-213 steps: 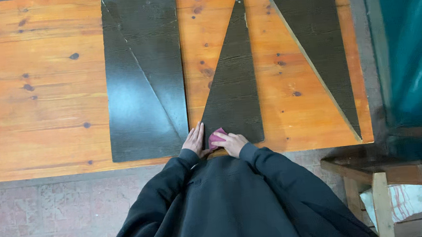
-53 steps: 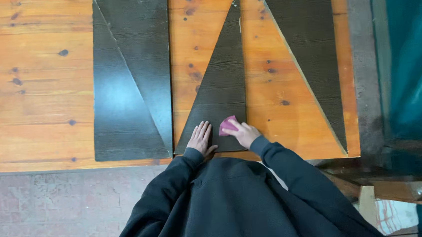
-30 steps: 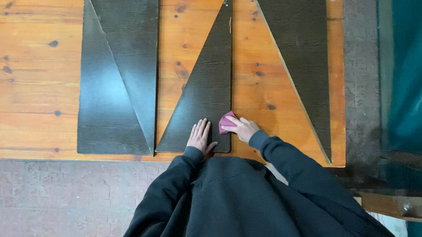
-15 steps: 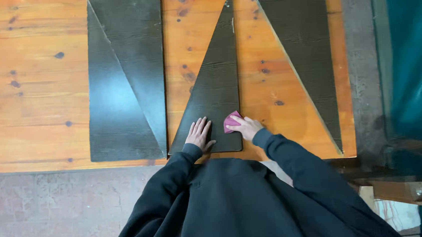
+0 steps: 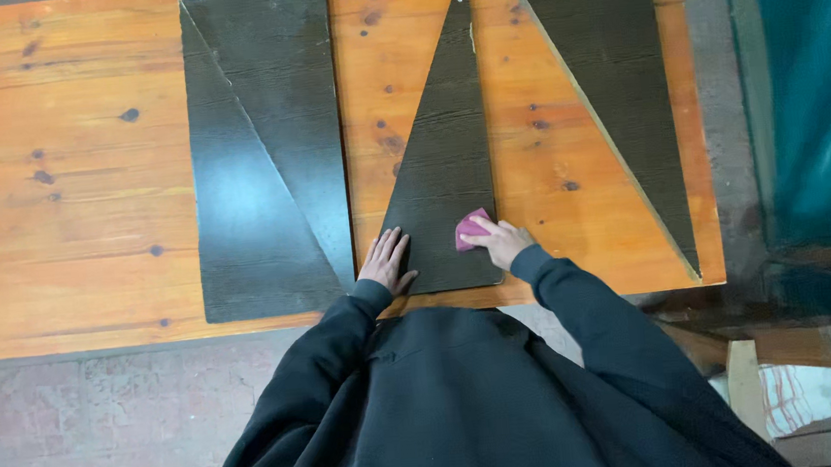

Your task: The person sands two dark rectangular wooden boards on a wooden workbench using a pink sanding block. They work on one board, then move to the second board, and finally flip the second board to sand its other side.

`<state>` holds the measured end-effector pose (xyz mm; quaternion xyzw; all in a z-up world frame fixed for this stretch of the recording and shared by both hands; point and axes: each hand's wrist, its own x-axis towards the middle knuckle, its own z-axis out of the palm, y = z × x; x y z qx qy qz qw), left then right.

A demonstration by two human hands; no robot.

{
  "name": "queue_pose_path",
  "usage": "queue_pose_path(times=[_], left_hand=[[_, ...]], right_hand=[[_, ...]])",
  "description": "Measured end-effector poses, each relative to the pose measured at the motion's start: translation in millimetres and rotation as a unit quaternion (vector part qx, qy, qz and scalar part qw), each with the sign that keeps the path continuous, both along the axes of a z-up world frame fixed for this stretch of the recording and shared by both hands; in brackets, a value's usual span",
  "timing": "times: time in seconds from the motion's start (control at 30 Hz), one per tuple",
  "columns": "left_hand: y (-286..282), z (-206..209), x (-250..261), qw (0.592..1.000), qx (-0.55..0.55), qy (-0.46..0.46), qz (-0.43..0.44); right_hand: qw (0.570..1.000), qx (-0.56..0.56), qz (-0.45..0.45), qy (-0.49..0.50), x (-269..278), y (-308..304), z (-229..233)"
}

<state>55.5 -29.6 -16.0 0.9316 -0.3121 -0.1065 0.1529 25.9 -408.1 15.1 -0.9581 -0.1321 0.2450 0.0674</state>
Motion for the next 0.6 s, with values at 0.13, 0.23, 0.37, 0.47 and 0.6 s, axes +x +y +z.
queue_pose_path(times=[0.13,0.23,0.37,0.47,0.6], left_hand=[[10,2,1,1.000,-0.024,-0.004,-0.010],[19,-4,2,0.999,-0.026,-0.020,-0.012],[33,-15,6,0.998,-0.034,-0.053,-0.030],[39,-19,7,0.995,-0.043,-0.074,-0.048],[48,9,10,0.996,-0.068,-0.019,-0.058]], right_hand=[[0.998,-0.003,-0.054,-0.019,7,51,-14],[0.998,0.002,-0.004,-0.066,-1,88,-18],[0.994,0.034,0.024,-0.099,2,94,-18],[0.992,0.043,-0.003,-0.119,7,120,-17],[0.985,0.069,0.048,-0.148,-7,153,-7]])
